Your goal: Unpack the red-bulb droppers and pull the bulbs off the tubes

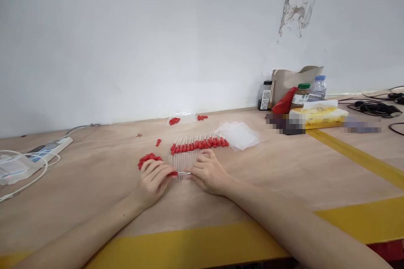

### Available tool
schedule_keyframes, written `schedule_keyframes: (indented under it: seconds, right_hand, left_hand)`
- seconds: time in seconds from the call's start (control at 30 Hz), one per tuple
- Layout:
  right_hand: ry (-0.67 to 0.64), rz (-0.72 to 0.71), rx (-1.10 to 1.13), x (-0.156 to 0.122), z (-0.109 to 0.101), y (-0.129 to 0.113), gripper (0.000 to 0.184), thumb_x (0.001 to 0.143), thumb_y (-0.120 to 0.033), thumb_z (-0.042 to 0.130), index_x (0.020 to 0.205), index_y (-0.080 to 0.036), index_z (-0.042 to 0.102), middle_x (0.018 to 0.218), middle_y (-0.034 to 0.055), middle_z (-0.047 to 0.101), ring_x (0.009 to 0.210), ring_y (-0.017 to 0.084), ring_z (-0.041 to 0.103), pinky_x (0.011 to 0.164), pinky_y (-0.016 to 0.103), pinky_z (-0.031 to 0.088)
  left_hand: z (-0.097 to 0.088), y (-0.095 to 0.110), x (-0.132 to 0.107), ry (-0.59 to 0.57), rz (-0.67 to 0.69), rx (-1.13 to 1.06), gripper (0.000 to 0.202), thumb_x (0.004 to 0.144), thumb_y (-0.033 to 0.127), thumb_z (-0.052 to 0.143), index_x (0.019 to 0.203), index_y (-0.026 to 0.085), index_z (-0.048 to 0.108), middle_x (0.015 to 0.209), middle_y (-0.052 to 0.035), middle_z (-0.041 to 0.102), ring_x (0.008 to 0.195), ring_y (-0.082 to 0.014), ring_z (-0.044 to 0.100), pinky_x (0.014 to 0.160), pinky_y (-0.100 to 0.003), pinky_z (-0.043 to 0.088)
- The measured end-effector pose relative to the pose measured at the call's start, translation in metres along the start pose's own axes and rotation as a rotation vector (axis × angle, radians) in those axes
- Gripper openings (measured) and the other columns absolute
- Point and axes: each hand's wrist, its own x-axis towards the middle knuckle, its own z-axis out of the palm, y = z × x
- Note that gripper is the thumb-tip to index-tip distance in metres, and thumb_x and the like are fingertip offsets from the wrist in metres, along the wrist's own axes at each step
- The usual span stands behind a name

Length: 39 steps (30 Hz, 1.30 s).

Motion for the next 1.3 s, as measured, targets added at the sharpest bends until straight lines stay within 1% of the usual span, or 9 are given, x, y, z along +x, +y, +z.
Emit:
schedule_keyframes:
  seconds: [0.13,0.37,0.57,0.7,0.8,0.93,1.07,1.2,1.3]
  right_hand:
    - [0.001,-0.007,0.011,0.0,0.0,-0.002,0.023,0.086,-0.03,0.044,0.098,-0.02,0.061,0.068,0.0011,0.063,0.068,0.013,0.046,0.085,0.037,0.027]
    - [0.032,-0.067,-0.043,0.0,-0.007,-0.004,0.019,0.086,-0.025,0.044,0.08,-0.019,0.061,0.059,-0.0018,0.06,0.06,0.011,0.041,0.079,0.035,0.026]
    - [-0.045,-0.044,-0.029,0.001,-0.013,-0.01,0.023,0.087,-0.025,0.04,0.079,-0.021,0.061,0.058,-0.0018,0.06,0.062,0.012,0.041,0.079,0.034,0.026]
    - [-0.073,-0.017,0.0,-0.002,-0.019,-0.003,0.025,0.087,-0.026,0.039,0.078,-0.022,0.062,0.059,-0.0014,0.06,0.063,0.012,0.043,0.08,0.035,0.026]
    - [-0.003,0.103,-0.006,-0.005,-0.026,0.015,0.028,0.086,-0.027,0.039,0.073,-0.022,0.063,0.061,0.0,0.061,0.065,0.013,0.046,0.079,0.034,0.027]
    - [0.043,0.41,-0.039,-0.002,-0.028,0.03,0.027,0.087,-0.03,0.04,0.081,-0.023,0.065,0.069,0.0005,0.065,0.069,0.013,0.052,0.074,0.032,0.029]
    - [-0.045,0.494,-0.057,0.001,-0.019,0.026,0.026,0.086,-0.029,0.04,0.089,-0.024,0.066,0.082,0.0006,0.068,0.077,0.015,0.057,0.073,0.029,0.032]
    - [-0.094,0.541,-0.151,-0.003,-0.017,0.023,0.027,0.085,-0.025,0.039,0.088,-0.023,0.066,0.081,0.0021,0.068,0.079,0.016,0.058,0.074,0.03,0.032]
    - [-0.136,0.524,-0.201,-0.003,-0.016,0.022,0.025,0.082,-0.018,0.042,0.089,-0.023,0.066,0.083,0.0023,0.068,0.082,0.017,0.058,0.076,0.031,0.031]
  left_hand:
    - [0.001,-0.001,-0.002,-0.029,0.005,0.007,0.011,0.077,0.021,0.058,0.088,0.021,0.06,0.076,0.0003,0.066,0.075,-0.0147,0.053,0.077,-0.034,0.034]
    - [-0.005,0.0,-0.002,-0.011,0.09,0.071,0.009,0.076,0.023,0.061,0.085,0.021,0.061,0.061,0.0038,0.062,0.066,-0.0125,0.05,0.078,-0.035,0.033]
    - [-0.013,0.007,0.002,-0.068,0.121,0.131,0.004,0.079,0.023,0.057,0.078,0.022,0.061,0.057,0.0045,0.06,0.063,-0.0115,0.051,0.079,-0.035,0.032]
    - [-0.021,-0.007,0.0,-0.048,0.147,0.171,0.007,0.079,0.022,0.056,0.075,0.023,0.061,0.058,0.0045,0.062,0.064,-0.0115,0.054,0.078,-0.034,0.033]
    - [-0.039,-0.036,-0.011,0.01,-0.018,0.213,0.009,0.078,0.018,0.055,0.074,0.024,0.061,0.064,0.0032,0.064,0.063,-0.0124,0.055,0.072,-0.032,0.035]
    - [-0.06,-0.069,-0.02,0.123,-0.526,0.147,0.014,0.08,0.028,0.052,0.087,0.022,0.062,0.081,-0.0014,0.064,0.068,-0.0135,0.056,0.067,-0.027,0.043]
    - [-0.058,-0.084,-0.012,-0.082,-0.829,-0.004,0.03,0.08,0.036,0.044,0.096,0.019,0.063,0.09,-0.0047,0.061,0.073,-0.0154,0.056,0.062,-0.025,0.045]
    - [-0.045,-0.103,-0.001,-0.331,-0.982,-0.104,0.035,0.076,0.034,0.043,0.1,0.019,0.063,0.08,-0.0039,0.061,0.073,-0.0172,0.056,0.065,-0.028,0.044]
    - [-0.035,-0.114,0.003,-0.389,-1.033,-0.225,0.034,0.072,0.038,0.048,0.098,0.02,0.061,0.078,-0.0022,0.061,0.071,-0.016,0.056,0.065,-0.027,0.044]
